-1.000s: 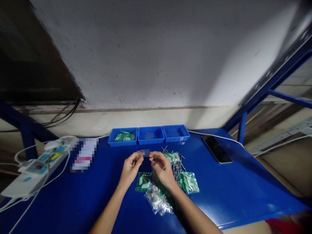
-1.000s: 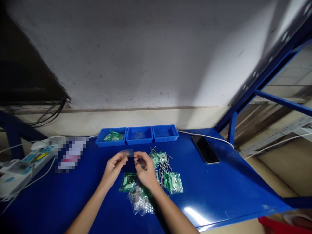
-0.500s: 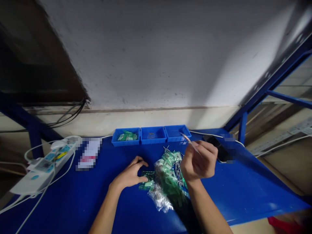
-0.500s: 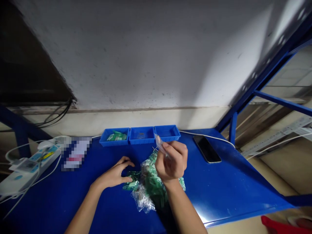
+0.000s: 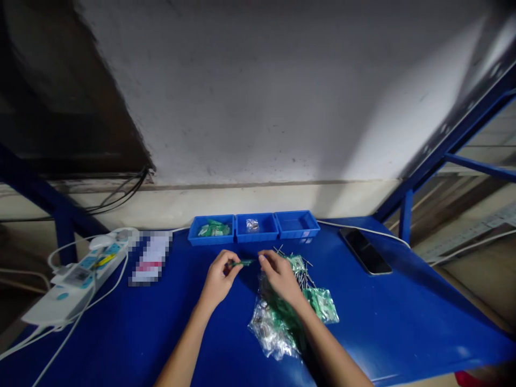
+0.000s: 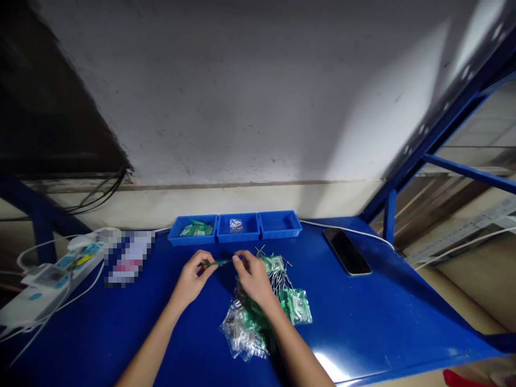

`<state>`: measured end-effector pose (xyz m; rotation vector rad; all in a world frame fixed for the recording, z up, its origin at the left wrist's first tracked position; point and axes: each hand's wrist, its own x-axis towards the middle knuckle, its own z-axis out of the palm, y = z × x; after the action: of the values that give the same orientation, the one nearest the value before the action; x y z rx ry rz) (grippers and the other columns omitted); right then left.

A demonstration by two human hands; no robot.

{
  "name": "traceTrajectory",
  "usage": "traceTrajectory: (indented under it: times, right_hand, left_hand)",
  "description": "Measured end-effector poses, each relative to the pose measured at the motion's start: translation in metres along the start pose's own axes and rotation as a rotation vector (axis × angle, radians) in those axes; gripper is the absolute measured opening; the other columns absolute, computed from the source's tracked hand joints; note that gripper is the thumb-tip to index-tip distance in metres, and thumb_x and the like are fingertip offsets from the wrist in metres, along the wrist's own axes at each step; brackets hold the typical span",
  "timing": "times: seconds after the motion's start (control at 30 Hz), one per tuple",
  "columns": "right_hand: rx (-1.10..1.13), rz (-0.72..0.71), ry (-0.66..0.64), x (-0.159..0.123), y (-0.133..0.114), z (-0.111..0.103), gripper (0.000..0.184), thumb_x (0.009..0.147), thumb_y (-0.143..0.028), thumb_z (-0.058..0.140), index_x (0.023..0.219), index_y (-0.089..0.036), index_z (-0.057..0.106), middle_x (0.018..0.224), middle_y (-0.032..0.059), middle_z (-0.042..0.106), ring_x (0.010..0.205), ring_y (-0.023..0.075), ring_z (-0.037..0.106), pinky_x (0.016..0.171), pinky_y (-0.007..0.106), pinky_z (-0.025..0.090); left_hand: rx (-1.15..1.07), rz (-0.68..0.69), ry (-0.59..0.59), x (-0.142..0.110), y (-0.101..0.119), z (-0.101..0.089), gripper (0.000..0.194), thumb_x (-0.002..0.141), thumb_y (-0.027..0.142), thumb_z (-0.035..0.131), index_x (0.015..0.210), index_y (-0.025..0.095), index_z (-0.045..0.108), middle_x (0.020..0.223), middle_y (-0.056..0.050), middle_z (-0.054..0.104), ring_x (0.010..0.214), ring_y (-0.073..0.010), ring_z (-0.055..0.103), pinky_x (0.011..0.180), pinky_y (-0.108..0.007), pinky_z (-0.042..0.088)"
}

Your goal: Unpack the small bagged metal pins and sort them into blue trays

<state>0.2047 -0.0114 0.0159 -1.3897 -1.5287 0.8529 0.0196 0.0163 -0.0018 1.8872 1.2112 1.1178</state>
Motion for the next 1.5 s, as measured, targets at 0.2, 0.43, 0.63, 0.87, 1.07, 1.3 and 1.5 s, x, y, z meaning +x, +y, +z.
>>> traceTrajectory:
  times: [0.2, 0.43, 0.63, 0.87, 1.07, 1.3, 1.5]
  right_hand:
    - [0.458, 0.115, 0.038, -0.004, 0.006, 0.023, 0.029, 0.079, -0.044, 0.058, 0.091, -0.017, 0.056, 0.066, -0.0018, 0.053, 0.055, 0.0105, 0.048, 0.053, 0.023, 0.037]
    - [0.328, 0.046, 0.223, -0.003, 0.013, 0.015, 0.033, 0.078, -0.026, 0.056, 0.109, -0.017, 0.052, 0.073, -0.0001, 0.057, 0.062, 0.0127, 0.053, 0.061, 0.026, 0.043]
    - [0.010, -0.233, 0.272, -0.006, 0.011, 0.008, 0.016, 0.076, -0.011, 0.047, 0.082, -0.019, 0.060, 0.083, 0.0033, 0.059, 0.081, 0.0173, 0.055, 0.074, 0.031, 0.044]
    - [-0.180, -0.353, 0.228, -0.013, 0.012, 0.018, 0.027, 0.072, -0.007, 0.047, 0.086, -0.019, 0.065, 0.103, 0.0087, 0.047, 0.104, 0.0220, 0.046, 0.090, 0.036, 0.039]
    - [-0.008, -0.086, 0.200, -0.009, 0.008, 0.018, 0.027, 0.081, -0.039, 0.053, 0.081, -0.016, 0.067, 0.085, 0.0061, 0.050, 0.086, 0.0203, 0.050, 0.081, 0.034, 0.041]
    - [0.210, -0.009, 0.193, -0.005, 0.010, 0.012, 0.030, 0.081, -0.042, 0.051, 0.073, -0.015, 0.060, 0.053, -0.0042, 0.045, 0.048, 0.0101, 0.038, 0.046, 0.022, 0.029]
    - [-0.022, -0.246, 0.242, -0.008, 0.010, 0.008, 0.029, 0.081, -0.025, 0.047, 0.102, -0.018, 0.067, 0.079, 0.0040, 0.069, 0.062, 0.0160, 0.057, 0.059, 0.027, 0.043]
  left_hand:
    - [0.088, 0.249, 0.069, -0.008, -0.003, 0.021, 0.016, 0.082, 0.011, 0.049, 0.074, 0.019, 0.060, 0.109, -0.007, 0.047, 0.100, -0.0179, 0.052, 0.089, -0.033, 0.043]
    - [0.092, 0.161, 0.008, -0.011, 0.002, 0.037, 0.014, 0.082, 0.018, 0.052, 0.088, 0.023, 0.063, 0.120, -0.007, 0.039, 0.101, -0.0188, 0.052, 0.089, -0.034, 0.045]
    - [-0.168, -0.065, -0.010, -0.011, 0.003, 0.043, 0.035, 0.088, 0.045, 0.041, 0.085, 0.018, 0.064, 0.091, -0.007, 0.053, 0.082, -0.0175, 0.053, 0.072, -0.029, 0.044]
    - [-0.381, -0.231, 0.057, -0.007, -0.008, 0.035, 0.026, 0.080, 0.041, 0.058, 0.079, 0.015, 0.059, 0.060, 0.003, 0.045, 0.054, -0.0094, 0.042, 0.051, -0.020, 0.033]
    - [-0.085, 0.103, 0.254, -0.006, -0.008, 0.037, 0.013, 0.081, 0.025, 0.057, 0.091, 0.019, 0.063, 0.085, -0.003, 0.059, 0.070, -0.0125, 0.056, 0.061, -0.023, 0.043]
    - [0.103, 0.366, 0.199, -0.009, 0.003, 0.049, 0.018, 0.082, 0.016, 0.051, 0.090, 0.020, 0.066, 0.103, -0.007, 0.050, 0.089, -0.0148, 0.055, 0.085, -0.031, 0.045]
    - [-0.113, 0.065, 0.034, -0.009, 0.004, 0.047, 0.037, 0.091, 0.041, 0.038, 0.089, 0.016, 0.064, 0.082, -0.006, 0.060, 0.082, -0.0186, 0.057, 0.079, -0.032, 0.044]
